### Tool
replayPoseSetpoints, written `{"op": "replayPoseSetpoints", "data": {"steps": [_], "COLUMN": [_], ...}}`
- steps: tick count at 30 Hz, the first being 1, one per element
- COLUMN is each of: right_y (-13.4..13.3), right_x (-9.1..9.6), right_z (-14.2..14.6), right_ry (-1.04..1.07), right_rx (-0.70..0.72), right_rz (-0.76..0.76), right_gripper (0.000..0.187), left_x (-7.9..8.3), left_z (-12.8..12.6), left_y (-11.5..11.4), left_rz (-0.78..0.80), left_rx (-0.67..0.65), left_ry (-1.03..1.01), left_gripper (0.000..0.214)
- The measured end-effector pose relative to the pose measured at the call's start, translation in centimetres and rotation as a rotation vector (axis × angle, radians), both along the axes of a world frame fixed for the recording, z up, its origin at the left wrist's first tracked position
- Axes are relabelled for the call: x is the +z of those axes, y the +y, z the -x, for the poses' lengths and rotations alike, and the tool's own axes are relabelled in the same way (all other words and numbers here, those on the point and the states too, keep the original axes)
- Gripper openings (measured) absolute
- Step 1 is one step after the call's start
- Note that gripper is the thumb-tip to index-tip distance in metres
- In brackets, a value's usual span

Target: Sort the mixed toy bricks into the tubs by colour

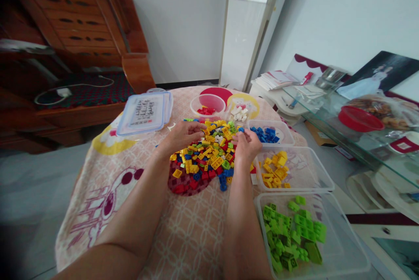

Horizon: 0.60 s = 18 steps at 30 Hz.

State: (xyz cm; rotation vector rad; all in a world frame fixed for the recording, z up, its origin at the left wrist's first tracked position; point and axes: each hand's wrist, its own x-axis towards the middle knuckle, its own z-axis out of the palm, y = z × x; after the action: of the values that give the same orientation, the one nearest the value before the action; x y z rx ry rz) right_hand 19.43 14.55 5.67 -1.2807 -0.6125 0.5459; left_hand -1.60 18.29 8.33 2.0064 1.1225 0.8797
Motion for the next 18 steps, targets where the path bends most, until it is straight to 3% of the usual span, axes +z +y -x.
{"op": "replayPoseSetpoints", "data": {"steps": [6, 12, 18], "right_y": [0.4, 0.5, 0.1], "right_x": [-0.7, -0.6, 0.0], "right_z": [-2.0, -1.4, -1.5], "right_ry": [0.029, 0.041, 0.013], "right_rx": [-0.200, -0.152, -0.148], "right_rz": [-0.130, -0.089, -0.046], "right_gripper": [0.058, 0.056, 0.054], "left_x": [-0.1, 0.5, 1.5], "left_z": [0.0, -1.1, -4.3], "left_y": [0.1, -0.6, -2.6], "left_rz": [-0.021, -0.061, -0.091], "left_rx": [0.009, -0.003, -0.138], "left_ry": [0.021, 0.100, 0.200], "left_gripper": [0.028, 0.027, 0.024]}}
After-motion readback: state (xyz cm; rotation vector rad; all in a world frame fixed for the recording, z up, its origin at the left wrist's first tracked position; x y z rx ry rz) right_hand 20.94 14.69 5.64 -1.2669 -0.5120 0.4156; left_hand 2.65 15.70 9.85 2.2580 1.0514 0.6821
